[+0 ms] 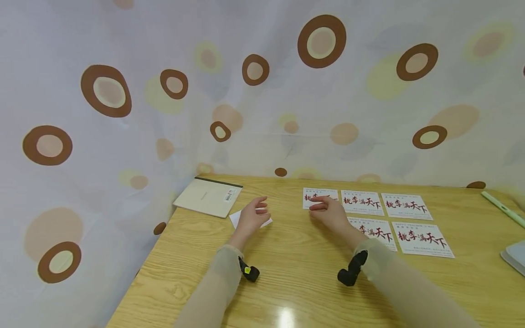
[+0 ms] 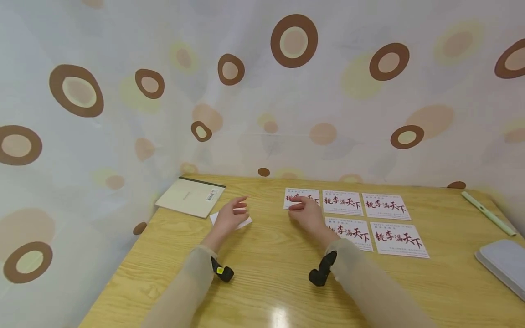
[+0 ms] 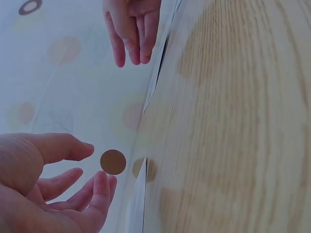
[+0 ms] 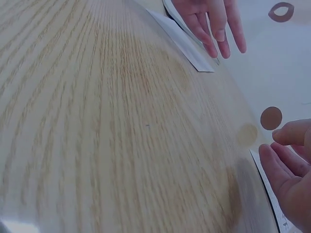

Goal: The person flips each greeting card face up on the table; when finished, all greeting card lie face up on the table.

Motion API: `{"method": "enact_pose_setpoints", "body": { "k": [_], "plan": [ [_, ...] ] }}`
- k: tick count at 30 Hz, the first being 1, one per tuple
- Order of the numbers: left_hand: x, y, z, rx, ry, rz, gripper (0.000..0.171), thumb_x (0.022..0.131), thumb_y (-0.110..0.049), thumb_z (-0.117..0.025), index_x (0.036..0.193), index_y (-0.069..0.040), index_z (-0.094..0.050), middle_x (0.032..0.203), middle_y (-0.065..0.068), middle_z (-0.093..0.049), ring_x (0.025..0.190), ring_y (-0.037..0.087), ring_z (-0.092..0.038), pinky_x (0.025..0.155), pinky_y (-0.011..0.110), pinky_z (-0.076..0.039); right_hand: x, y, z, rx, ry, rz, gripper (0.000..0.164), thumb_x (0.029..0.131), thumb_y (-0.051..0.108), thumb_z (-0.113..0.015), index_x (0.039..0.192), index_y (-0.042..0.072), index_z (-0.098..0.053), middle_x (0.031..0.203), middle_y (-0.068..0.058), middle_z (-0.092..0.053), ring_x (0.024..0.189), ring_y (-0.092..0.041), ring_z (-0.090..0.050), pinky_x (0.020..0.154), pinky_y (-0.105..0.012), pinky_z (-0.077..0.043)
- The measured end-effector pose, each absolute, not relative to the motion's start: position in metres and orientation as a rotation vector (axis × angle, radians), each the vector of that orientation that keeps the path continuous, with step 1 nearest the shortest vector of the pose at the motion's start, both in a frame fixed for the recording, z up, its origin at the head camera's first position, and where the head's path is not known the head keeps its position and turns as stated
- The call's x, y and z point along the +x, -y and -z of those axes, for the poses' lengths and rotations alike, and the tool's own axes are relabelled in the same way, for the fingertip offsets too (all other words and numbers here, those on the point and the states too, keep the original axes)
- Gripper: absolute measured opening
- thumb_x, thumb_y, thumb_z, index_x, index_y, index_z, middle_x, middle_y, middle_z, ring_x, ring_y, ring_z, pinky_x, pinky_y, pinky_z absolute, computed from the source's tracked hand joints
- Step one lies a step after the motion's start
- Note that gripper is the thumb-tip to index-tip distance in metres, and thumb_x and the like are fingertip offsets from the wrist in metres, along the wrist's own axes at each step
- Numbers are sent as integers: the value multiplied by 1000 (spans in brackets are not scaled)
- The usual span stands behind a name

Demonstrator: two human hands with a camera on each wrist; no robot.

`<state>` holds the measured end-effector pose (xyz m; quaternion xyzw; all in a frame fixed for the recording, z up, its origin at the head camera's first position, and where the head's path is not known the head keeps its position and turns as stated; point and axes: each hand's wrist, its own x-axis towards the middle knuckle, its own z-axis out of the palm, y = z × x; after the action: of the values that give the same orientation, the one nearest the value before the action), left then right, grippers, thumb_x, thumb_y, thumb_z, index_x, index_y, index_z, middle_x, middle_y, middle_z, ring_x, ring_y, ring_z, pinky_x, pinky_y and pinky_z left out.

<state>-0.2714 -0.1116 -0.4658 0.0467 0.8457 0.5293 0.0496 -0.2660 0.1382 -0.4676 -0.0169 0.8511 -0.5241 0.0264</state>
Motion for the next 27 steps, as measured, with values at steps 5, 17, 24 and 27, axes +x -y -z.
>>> {"method": "enact_pose_setpoints", "body": {
  "k": [5, 17, 24, 27],
  "plan": [
    [-268, 123, 465, 104, -2592, -1584, 61, 86, -5, -68, 144, -7, -49, 132, 18, -60, 119, 35, -61, 96, 45, -54, -266, -128, 475, -31, -2605, 1645, 43, 90, 3, -67, 131, -4, -58, 114, -25, -69, 101, -32, -70, 87, -35, -58],
    [-260, 132, 465, 145, -2620, -1546, 63, 82, 1, -74, 140, 0, -51, 128, 24, -60, 115, 39, -61, 97, 45, -54, -262, -110, 487, -42, -2535, 1728, 41, 88, 0, -68, 128, -5, -59, 111, -25, -70, 97, -30, -71, 84, -32, -58],
    [-257, 134, 465, 101, -2651, -1552, 63, 80, 2, -75, 139, -1, -53, 126, 23, -61, 112, 37, -63, 95, 43, -55, -259, -101, 484, -47, -2573, 1719, 39, 86, 0, -70, 124, -4, -62, 104, -19, -73, 88, -20, -72, 81, -31, -58],
    [-257, 135, 467, 96, -2654, -1570, 63, 79, 4, -75, 139, 0, -53, 125, 24, -61, 111, 37, -63, 95, 42, -55, -259, -98, 486, -34, -2576, 1698, 38, 88, 1, -70, 125, -3, -62, 105, -18, -73, 92, -23, -72, 85, -33, -58]
  ]
}}
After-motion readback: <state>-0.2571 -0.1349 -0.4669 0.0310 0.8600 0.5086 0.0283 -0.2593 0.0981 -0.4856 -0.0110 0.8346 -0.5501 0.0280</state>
